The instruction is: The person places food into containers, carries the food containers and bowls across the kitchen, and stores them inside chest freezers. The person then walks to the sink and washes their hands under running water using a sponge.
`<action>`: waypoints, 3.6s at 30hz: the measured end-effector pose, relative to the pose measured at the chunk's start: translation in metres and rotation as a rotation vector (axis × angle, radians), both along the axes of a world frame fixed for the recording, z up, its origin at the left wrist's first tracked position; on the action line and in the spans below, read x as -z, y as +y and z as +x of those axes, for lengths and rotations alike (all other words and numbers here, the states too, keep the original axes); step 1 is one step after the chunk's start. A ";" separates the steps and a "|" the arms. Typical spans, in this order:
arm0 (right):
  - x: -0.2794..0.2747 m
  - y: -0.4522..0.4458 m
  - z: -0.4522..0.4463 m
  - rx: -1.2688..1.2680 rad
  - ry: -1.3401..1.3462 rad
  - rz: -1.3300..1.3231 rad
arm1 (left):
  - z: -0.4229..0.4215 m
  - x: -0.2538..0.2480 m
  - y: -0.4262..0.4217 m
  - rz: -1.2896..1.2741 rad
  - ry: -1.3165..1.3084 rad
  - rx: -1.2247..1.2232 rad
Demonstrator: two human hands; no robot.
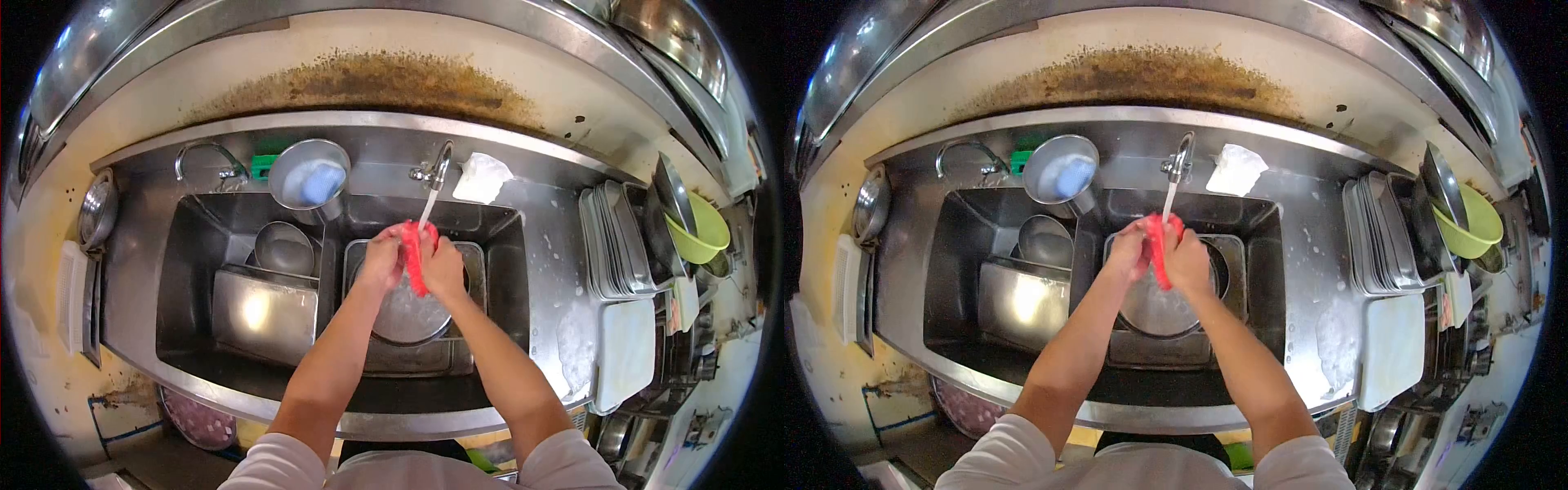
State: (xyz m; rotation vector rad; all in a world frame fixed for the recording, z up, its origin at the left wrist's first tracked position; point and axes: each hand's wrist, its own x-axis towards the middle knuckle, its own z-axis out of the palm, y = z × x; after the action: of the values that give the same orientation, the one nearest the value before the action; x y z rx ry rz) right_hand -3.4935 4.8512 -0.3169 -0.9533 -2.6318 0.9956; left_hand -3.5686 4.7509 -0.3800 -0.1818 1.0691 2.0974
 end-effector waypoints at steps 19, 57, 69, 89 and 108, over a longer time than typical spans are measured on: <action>0.018 0.012 0.013 -0.141 0.220 -0.015 | -0.012 0.004 -0.019 -0.049 0.136 -0.089; -0.005 0.011 -0.026 -0.327 0.372 0.190 | -0.013 -0.001 0.023 0.074 -0.160 -0.105; 0.015 0.004 -0.053 -0.034 0.187 -0.524 | -0.016 -0.049 -0.023 -0.300 0.189 0.028; -0.006 0.007 -0.034 -0.133 0.133 -0.760 | 0.019 -0.012 -0.059 -0.915 0.520 -0.234; 0.019 0.028 -0.089 -0.627 0.135 0.585 | 0.168 -0.037 -0.101 -0.804 0.264 -0.493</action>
State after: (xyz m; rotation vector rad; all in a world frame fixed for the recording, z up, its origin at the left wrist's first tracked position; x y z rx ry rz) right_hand -3.5829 4.8789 -0.3358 0.0702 -2.8767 0.2906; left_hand -3.4009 4.6501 -0.3433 -0.6201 2.1727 2.0041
